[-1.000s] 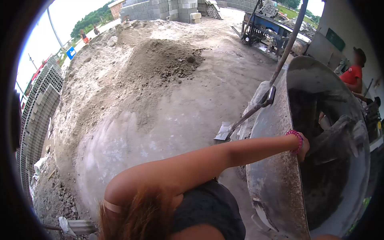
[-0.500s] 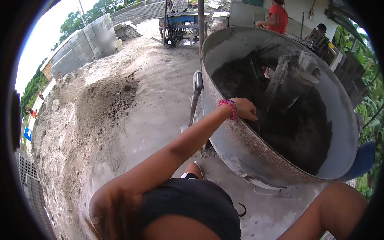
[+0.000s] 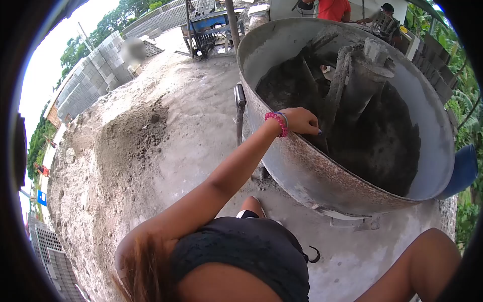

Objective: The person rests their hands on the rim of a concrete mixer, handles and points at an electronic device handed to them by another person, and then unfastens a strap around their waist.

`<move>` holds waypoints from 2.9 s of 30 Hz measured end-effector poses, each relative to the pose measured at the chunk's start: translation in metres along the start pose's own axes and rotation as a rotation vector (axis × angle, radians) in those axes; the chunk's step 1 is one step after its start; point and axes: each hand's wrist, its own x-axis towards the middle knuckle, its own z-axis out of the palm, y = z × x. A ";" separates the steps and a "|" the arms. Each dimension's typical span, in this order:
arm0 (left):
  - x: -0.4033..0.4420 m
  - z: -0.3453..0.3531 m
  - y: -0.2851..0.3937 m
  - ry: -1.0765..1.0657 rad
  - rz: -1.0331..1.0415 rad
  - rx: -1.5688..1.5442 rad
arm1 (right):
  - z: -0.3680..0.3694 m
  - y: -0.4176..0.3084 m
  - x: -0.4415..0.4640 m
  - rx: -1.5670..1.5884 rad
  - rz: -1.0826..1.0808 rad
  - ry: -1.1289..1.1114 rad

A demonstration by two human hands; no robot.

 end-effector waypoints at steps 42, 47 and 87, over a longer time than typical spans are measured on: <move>-0.009 -0.025 0.012 -0.059 -0.078 0.103 | -0.022 -0.040 -0.015 -0.143 0.007 0.046; -0.001 -0.012 0.011 -0.073 -0.048 0.064 | -0.025 -0.044 -0.015 -0.174 0.005 0.031; 0.003 -0.013 -0.001 -0.093 -0.075 -0.290 | -0.021 0.119 -0.253 -0.904 1.649 -0.149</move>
